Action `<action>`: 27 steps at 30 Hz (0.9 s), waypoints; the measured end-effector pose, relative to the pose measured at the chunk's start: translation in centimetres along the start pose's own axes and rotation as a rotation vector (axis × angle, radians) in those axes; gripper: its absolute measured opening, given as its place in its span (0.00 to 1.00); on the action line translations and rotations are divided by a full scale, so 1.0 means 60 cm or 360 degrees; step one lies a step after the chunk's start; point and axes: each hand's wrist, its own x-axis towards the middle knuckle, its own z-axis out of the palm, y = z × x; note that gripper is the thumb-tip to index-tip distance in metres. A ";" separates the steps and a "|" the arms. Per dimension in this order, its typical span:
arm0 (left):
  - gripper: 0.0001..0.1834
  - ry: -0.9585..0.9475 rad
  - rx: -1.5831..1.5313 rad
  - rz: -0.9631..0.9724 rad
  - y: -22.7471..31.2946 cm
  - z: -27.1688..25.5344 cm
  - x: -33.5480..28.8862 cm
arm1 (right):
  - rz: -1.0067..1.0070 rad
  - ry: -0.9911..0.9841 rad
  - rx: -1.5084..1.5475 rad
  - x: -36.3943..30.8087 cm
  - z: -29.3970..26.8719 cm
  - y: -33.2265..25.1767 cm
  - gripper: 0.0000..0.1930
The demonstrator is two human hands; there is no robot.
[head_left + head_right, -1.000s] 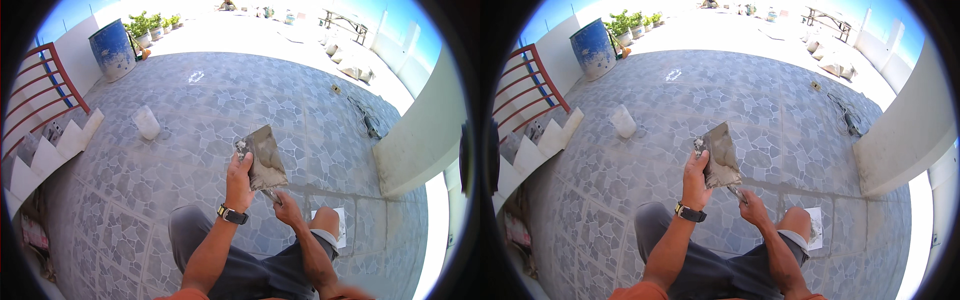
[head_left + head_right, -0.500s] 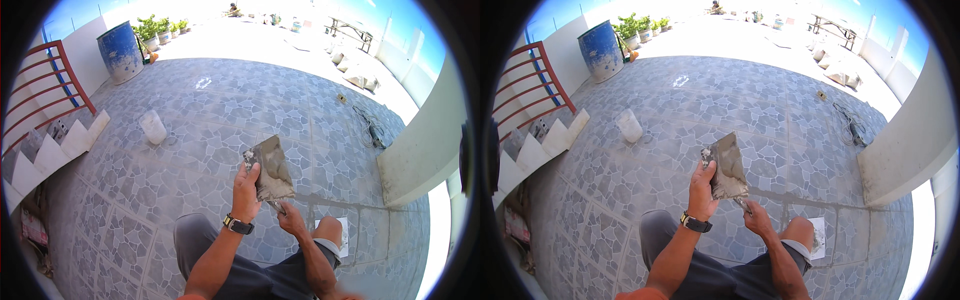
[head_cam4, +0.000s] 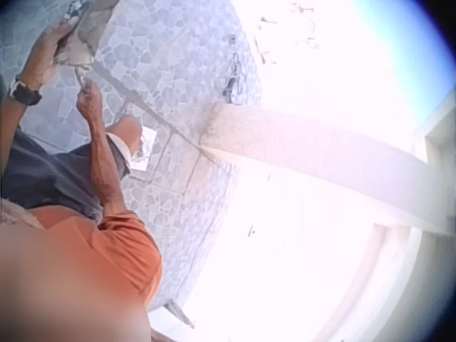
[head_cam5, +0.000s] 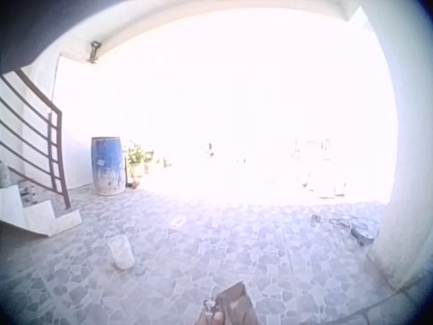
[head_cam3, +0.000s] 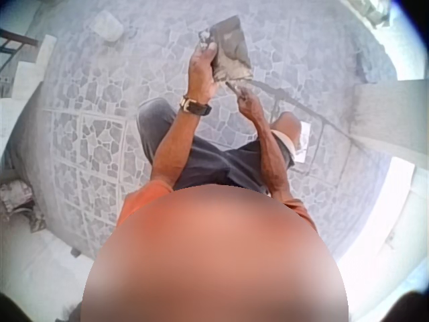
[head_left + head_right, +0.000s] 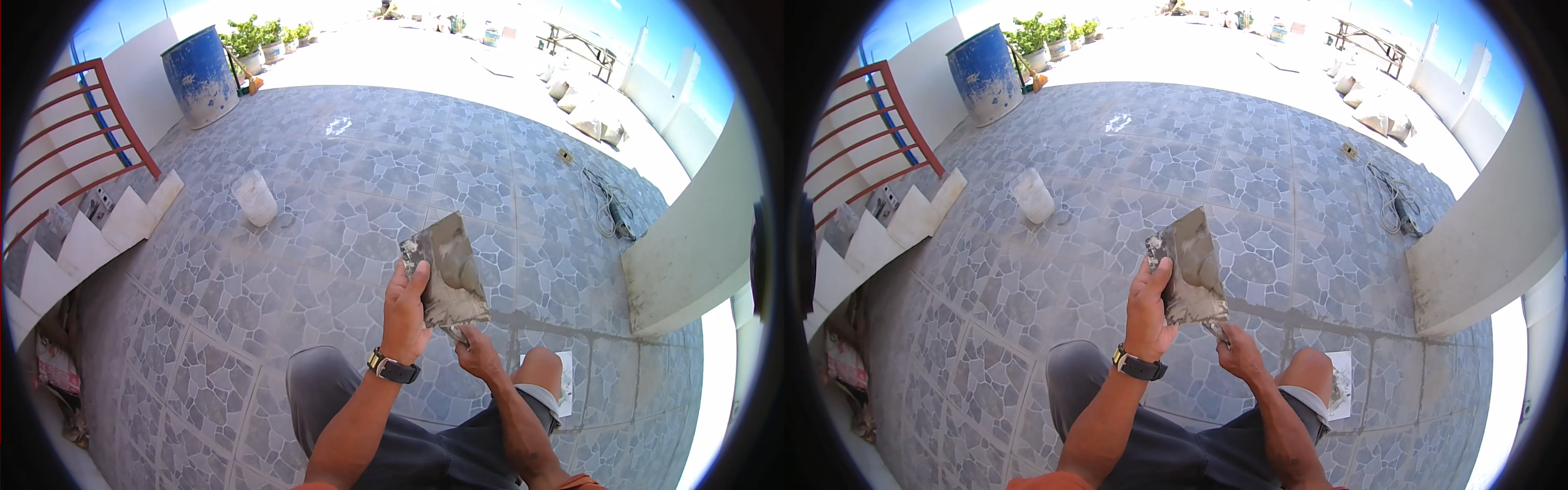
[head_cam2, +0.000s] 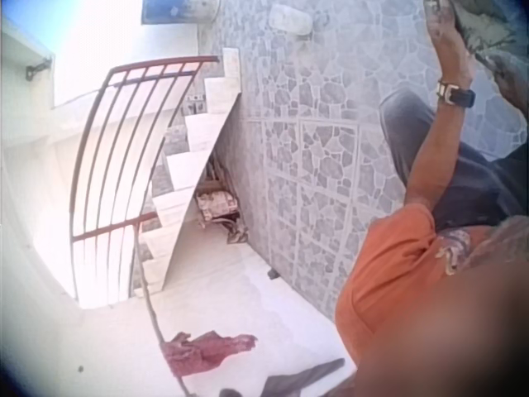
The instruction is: Apply grout or cement to the gaps between floor tiles using putty knives.
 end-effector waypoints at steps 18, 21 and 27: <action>0.18 0.0121 0.0050 -0.0022 0.010 0.020 -0.010 | 0.0008 -0.0068 0.0106 0.006 -0.024 -0.020 0.12; 0.18 0.0138 0.0049 -0.0014 0.008 0.016 -0.010 | -0.0082 -0.0027 0.0118 0.006 -0.026 -0.028 0.15; 0.19 0.0089 -0.0004 0.0013 0.008 0.025 -0.012 | -0.0088 -0.0069 0.0020 0.004 -0.027 -0.025 0.18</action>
